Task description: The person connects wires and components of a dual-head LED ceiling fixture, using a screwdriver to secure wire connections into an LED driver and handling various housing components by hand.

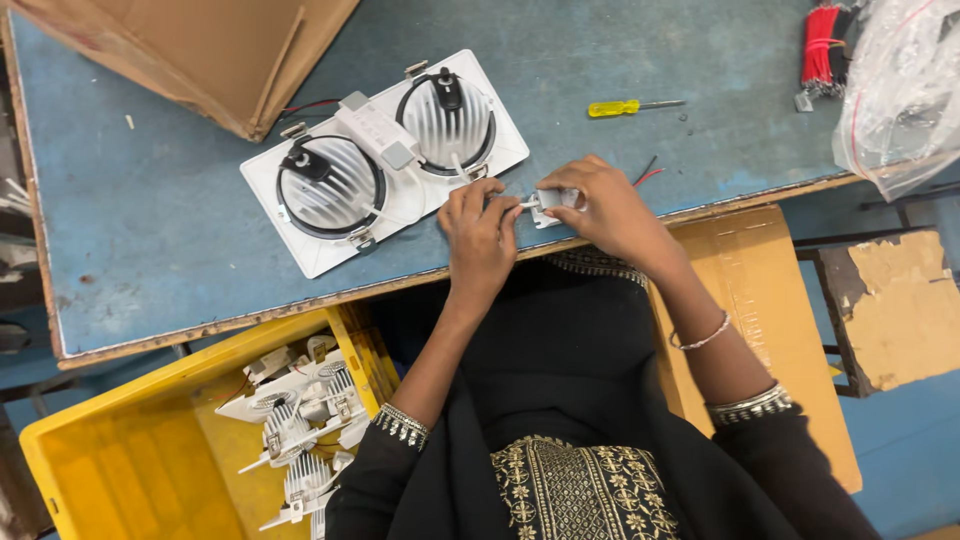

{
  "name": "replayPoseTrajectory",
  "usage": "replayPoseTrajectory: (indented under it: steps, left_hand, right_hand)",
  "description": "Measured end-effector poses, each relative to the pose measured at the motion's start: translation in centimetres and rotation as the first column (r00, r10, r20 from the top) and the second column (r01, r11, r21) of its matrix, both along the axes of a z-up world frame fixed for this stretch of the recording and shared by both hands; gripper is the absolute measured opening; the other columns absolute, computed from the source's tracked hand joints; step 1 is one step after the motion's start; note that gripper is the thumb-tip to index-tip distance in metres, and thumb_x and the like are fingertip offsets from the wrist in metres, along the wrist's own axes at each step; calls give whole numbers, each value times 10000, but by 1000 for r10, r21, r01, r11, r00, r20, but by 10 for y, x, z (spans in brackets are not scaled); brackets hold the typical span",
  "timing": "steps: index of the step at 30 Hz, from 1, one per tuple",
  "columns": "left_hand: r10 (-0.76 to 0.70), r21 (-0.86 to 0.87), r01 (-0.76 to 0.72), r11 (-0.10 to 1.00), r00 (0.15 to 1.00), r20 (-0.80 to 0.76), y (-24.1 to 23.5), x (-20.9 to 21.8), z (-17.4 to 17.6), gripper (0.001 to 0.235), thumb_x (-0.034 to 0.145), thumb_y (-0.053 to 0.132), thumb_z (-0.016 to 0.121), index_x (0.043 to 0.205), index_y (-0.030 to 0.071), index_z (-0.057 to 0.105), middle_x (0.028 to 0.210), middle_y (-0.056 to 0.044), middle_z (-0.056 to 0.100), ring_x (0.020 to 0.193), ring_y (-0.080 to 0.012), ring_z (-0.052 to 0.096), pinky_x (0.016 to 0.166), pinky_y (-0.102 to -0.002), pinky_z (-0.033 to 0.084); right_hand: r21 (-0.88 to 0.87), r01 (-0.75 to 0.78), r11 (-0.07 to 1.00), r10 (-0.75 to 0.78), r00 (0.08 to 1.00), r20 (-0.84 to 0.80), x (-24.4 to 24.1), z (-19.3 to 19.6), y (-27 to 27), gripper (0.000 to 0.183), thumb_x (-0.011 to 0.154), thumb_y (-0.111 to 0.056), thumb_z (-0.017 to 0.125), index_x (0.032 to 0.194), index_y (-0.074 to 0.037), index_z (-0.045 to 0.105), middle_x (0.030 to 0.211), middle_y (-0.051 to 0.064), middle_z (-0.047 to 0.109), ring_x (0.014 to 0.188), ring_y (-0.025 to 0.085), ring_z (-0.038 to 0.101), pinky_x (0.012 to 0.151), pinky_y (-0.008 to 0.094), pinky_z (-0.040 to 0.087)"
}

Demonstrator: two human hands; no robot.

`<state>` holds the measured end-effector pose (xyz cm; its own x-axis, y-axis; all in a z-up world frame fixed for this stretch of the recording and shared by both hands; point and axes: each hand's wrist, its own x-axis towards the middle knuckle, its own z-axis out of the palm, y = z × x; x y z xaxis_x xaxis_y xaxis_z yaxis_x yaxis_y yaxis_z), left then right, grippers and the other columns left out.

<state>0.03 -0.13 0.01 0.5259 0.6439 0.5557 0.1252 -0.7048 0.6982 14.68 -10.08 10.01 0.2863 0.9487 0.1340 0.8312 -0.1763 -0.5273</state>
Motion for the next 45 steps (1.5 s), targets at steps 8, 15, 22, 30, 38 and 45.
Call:
replayPoseTrajectory:
  steps: [8, 15, 22, 30, 38, 45]
  left_hand:
    - [6, 8, -6, 1000, 1000, 5, 0, 0, 1, 143, 870, 97, 773, 1006, 59, 749, 1188, -64, 621, 1151, -265, 539, 1037, -462, 347]
    - [18, -5, -18, 1000, 1000, 3, -1, 1, 4, 133, 857, 76, 771, 987, 61, 749, 1177, -72, 641, 1142, -284, 550, 1022, -463, 347]
    - [14, -3, -14, 1000, 1000, 2, 0, 0, 9, 134, 864, 75, 765, 996, 57, 750, 1173, -79, 644, 1139, -290, 552, 1024, -465, 355]
    - [27, 29, -27, 999, 1000, -2, -1, 2, 7, 116, 878, 76, 759, 993, 64, 748, 1181, -72, 642, 1129, -279, 552, 1027, -456, 355]
    - [41, 261, -2, 965, 988, -146, -5, 4, 8, 278, 929, 294, 685, 1139, 113, 713, 1222, -82, 646, 1244, -281, 491, 1104, -591, 220]
    - [-249, 69, 253, 965, 966, -63, -3, -1, -2, 370, 925, 291, 704, 1217, 67, 667, 1106, -57, 661, 1198, -250, 554, 1166, -623, 148]
  right_hand:
    - [-226, 25, 974, 8, 990, 143, -2, 10, 15, 307, 785, -90, 795, 1076, -11, 736, 1046, 164, 724, 1084, 364, 638, 921, 454, 502]
    - [-291, -59, 955, 136, 958, 252, 6, 10, 25, 284, 792, -139, 781, 1053, -29, 763, 1036, 162, 731, 1081, 368, 642, 920, 460, 508]
    - [-291, 33, 956, 106, 888, 447, -1, -3, 29, 153, 723, -153, 807, 865, -97, 795, 817, 136, 733, 897, 310, 689, 814, 440, 521]
    - [-277, 52, 960, 118, 818, 563, -1, -23, 33, 83, 702, -106, 776, 781, -94, 751, 830, 128, 729, 861, 320, 692, 843, 417, 522]
    - [88, -106, 990, 54, 884, 464, -9, -30, -10, 245, 873, -84, 716, 1108, -47, 658, 1075, 136, 686, 1116, 343, 637, 1086, 475, 453]
    - [198, -81, 977, 10, 943, 333, -16, -49, -35, 488, 844, -86, 718, 1310, -11, 592, 1255, 164, 638, 1226, 332, 568, 1140, 543, 325]
